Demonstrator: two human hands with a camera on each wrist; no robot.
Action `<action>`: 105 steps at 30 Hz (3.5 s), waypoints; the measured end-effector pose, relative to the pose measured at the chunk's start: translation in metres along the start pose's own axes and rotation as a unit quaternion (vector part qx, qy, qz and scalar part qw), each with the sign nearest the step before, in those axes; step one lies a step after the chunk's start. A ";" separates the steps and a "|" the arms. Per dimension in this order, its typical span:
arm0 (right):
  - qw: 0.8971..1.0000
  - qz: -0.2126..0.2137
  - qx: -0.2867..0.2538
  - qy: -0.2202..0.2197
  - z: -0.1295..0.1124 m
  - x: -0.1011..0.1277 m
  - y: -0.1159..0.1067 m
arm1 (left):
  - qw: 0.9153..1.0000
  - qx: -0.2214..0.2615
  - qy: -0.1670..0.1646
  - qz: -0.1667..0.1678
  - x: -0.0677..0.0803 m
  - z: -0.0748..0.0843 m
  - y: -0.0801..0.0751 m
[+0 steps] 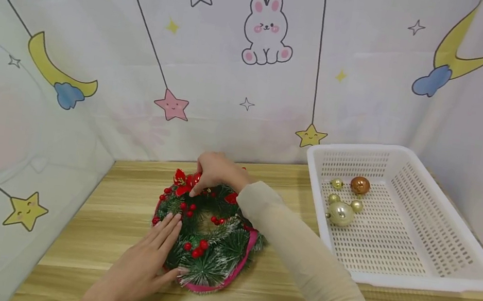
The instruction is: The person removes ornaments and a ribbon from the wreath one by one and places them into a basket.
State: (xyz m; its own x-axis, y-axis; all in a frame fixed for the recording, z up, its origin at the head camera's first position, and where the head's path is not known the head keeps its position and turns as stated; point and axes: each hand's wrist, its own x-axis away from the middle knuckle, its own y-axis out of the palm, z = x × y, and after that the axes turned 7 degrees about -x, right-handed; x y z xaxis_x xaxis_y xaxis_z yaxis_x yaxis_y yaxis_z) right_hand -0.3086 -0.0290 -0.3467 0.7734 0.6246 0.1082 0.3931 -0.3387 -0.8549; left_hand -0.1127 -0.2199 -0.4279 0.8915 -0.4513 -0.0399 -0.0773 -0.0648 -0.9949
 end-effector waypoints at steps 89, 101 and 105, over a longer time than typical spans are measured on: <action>0.978 0.001 -0.151 0.141 0.246 0.262 -0.094 | 1.000 0.005 0.003 0.003 0.000 -0.003 0.002; 0.971 -0.040 -0.160 0.173 0.264 0.262 -0.076 | 1.000 0.019 0.005 -0.002 0.000 -0.001 0.001; 0.968 -0.050 -0.160 0.187 0.264 0.259 -0.075 | 1.000 0.014 0.004 -0.001 0.000 -0.002 0.001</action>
State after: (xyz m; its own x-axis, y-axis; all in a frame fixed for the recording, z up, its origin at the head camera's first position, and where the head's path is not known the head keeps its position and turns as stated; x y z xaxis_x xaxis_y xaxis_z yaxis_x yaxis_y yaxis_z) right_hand -0.2692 0.3437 -0.3880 0.8256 0.3868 0.4107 0.5634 -0.5268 -0.6364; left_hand -0.1136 -0.2217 -0.4286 0.8883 -0.4577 -0.0381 -0.0635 -0.0401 -0.9972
